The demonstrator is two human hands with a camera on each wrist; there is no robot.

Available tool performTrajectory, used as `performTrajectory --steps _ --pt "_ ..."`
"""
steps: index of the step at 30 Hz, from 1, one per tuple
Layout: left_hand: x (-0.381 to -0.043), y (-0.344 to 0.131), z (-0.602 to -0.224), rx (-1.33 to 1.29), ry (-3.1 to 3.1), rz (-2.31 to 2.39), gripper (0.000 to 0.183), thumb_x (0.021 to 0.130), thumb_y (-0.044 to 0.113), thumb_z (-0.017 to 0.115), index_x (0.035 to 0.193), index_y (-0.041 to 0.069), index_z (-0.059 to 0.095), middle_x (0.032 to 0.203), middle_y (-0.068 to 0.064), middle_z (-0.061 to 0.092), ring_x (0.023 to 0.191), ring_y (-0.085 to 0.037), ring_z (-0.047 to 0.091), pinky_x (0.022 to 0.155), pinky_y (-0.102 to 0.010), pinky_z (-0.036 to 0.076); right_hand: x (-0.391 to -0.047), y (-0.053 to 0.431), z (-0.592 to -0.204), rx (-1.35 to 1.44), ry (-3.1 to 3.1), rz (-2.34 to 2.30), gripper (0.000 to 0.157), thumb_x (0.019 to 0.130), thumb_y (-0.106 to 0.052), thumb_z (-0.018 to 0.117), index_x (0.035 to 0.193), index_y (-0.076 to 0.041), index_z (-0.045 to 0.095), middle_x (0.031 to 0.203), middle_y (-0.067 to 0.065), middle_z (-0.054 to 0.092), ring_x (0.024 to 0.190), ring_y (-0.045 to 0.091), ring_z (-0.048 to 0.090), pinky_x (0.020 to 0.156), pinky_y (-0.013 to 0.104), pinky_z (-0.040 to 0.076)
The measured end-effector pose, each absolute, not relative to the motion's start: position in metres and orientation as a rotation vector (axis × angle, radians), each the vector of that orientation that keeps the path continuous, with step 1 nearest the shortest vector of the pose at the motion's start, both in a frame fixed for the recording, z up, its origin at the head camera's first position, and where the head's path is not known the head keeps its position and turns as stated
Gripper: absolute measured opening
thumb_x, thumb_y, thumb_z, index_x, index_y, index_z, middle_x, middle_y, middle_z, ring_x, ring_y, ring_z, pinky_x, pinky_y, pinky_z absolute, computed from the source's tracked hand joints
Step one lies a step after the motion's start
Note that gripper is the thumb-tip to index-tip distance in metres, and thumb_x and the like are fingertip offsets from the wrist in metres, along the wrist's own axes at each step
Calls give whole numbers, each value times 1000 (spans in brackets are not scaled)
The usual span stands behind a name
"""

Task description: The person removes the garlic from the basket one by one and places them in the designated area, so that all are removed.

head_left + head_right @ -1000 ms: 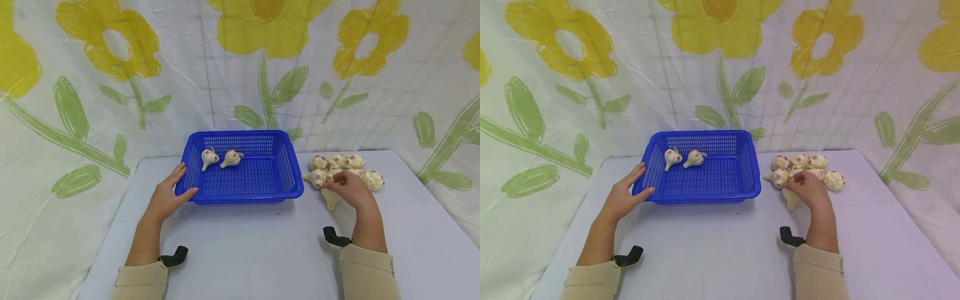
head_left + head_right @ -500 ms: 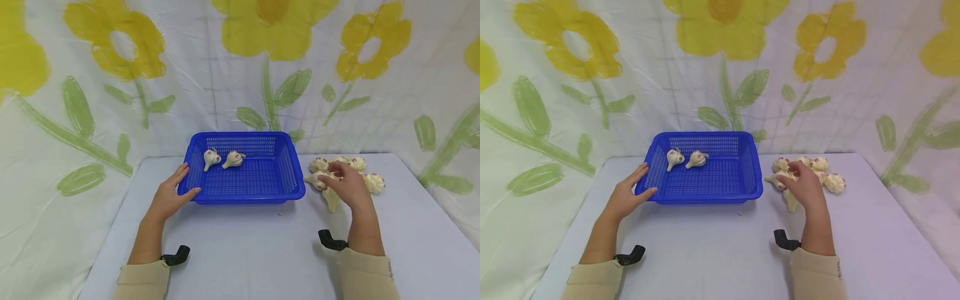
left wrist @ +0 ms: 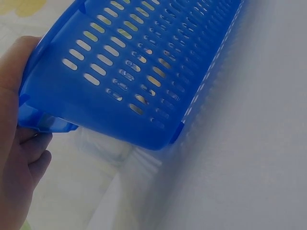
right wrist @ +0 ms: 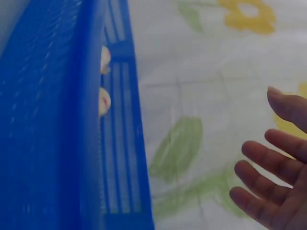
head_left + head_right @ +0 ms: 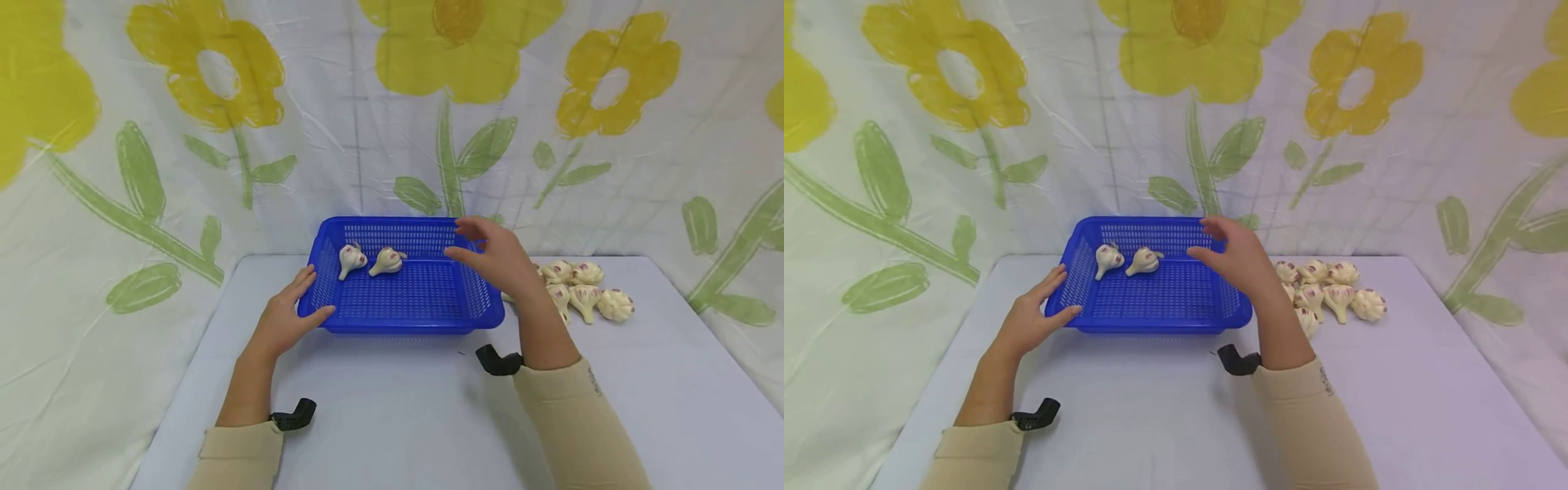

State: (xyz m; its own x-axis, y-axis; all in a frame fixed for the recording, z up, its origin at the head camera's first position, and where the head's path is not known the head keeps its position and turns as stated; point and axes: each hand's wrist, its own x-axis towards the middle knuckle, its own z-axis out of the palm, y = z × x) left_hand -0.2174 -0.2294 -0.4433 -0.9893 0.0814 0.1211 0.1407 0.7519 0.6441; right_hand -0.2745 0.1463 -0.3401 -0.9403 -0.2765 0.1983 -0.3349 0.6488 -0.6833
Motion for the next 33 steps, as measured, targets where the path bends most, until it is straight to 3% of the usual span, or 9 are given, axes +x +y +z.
performTrajectory --steps 8,16,25,33 --pt "-216 -231 -444 -145 -2866 -1065 92 85 62 66 156 18 29 164 0 21 151 -31 22 116 -57 29 -318 76 -353 833 -2953 1006 64 90 -41 70 143 -10 49 141 12 56 131 31 51 108 48 44" --pt "-215 -233 -444 -144 -2856 -1071 92 84 61 67 156 18 30 164 1 22 151 -30 22 117 -56 29 -339 34 -372 848 -3235 918 72 89 -38 70 149 -11 43 152 10 45 142 29 39 116 48 35" --pt "-216 -231 -442 -141 -2859 -1081 88 86 58 68 156 20 30 164 3 21 151 -30 22 117 -57 27 -360 21 -348 988 -3255 913 71 91 -39 69 150 -11 42 152 13 44 140 30 41 113 47 38" --pt "-217 -229 -443 -176 -2839 -1106 91 84 62 67 155 18 32 164 2 22 151 -28 22 118 -54 27 -393 31 -369 945 -3366 822 64 93 -29 68 147 -6 44 151 13 46 140 30 41 115 42 37"
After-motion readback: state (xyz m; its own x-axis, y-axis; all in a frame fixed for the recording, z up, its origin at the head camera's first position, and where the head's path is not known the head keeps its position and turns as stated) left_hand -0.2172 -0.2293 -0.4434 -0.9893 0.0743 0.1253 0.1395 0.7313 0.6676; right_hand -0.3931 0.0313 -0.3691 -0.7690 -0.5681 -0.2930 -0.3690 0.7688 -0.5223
